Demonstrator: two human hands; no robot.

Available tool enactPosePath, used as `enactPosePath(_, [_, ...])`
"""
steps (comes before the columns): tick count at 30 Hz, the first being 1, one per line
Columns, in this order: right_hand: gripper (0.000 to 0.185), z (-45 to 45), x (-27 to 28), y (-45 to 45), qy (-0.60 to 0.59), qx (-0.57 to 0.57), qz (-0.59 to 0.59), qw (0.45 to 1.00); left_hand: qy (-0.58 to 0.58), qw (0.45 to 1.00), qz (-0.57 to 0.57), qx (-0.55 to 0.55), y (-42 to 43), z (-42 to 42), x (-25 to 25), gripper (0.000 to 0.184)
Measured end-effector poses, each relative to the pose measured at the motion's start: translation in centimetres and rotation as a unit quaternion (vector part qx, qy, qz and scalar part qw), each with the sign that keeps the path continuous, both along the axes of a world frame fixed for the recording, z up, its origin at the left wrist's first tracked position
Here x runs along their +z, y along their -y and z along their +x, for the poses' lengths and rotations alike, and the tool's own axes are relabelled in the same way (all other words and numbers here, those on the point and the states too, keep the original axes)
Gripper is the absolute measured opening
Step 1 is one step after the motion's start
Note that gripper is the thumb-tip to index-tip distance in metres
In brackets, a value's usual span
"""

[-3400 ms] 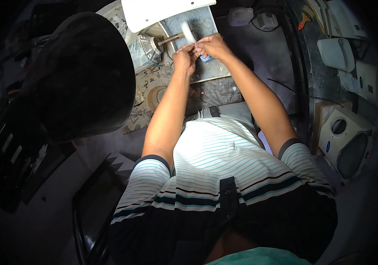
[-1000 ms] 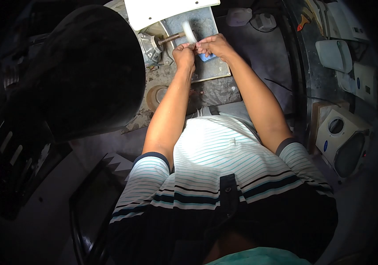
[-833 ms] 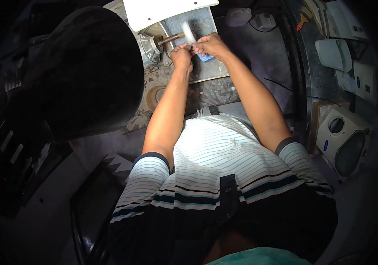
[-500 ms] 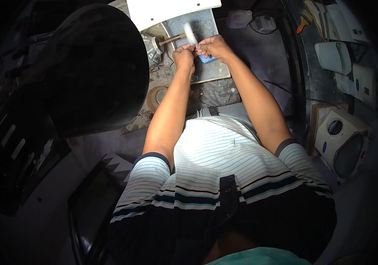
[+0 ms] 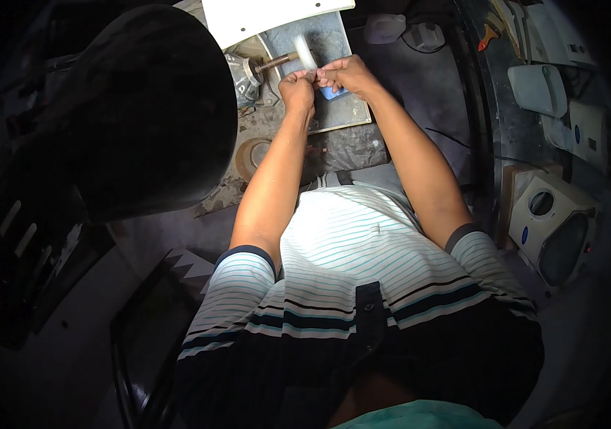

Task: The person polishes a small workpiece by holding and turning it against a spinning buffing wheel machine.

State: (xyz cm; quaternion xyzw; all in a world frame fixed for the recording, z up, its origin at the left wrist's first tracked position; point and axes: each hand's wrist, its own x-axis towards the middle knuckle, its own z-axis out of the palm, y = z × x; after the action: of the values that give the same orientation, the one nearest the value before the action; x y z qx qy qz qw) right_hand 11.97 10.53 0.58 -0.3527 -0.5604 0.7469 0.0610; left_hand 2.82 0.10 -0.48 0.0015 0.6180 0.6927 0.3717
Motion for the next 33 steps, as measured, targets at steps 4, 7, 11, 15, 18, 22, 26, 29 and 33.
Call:
enactPosePath(4, [0.022,-0.1,0.0,-0.3,0.013,0.019,-0.005,1.0,-0.001,1.0,-0.011,-0.009,-0.1,-0.2,-0.1,0.005])
enactPosePath(7, [0.021,0.0,0.4,-0.3,0.009,0.018,0.009,1.0,-0.001,1.0,0.0,-0.002,-0.1,0.2,0.0,0.005])
enactPosePath(11, [0.018,-0.1,0.6,-0.2,0.014,0.018,0.019,1.0,0.005,1.0,-0.015,-0.016,-0.2,-0.2,-0.3,0.005])
enactPosePath(15, [0.014,-1.0,1.1,0.2,0.036,0.021,0.032,0.999,0.016,1.0,-0.018,0.002,0.1,-0.7,0.2,0.006])
enactPosePath(18, [0.015,-1.7,0.4,0.5,0.051,0.023,0.029,0.998,0.031,0.999,-0.005,0.003,0.4,-1.0,0.3,0.007])
enactPosePath(22, [0.016,-1.7,1.0,1.6,0.048,-0.007,-0.007,0.999,0.06,0.998,0.016,0.006,1.0,-1.5,0.1,0.008])
enactPosePath(26, [0.017,-0.9,-0.4,2.3,0.001,-0.017,0.015,1.0,0.059,0.996,0.042,-0.043,2.0,-1.3,0.2,0.008])
enactPosePath(29, [0.018,-0.1,-0.5,1.9,-0.015,-0.016,0.049,0.999,0.02,0.999,0.03,-0.035,1.7,-0.5,0.4,0.007])
enactPosePath(33, [0.022,-0.2,0.4,0.6,0.0,-0.011,0.044,0.999,0.031,0.998,0.033,-0.035,0.8,-0.3,0.5,0.007])
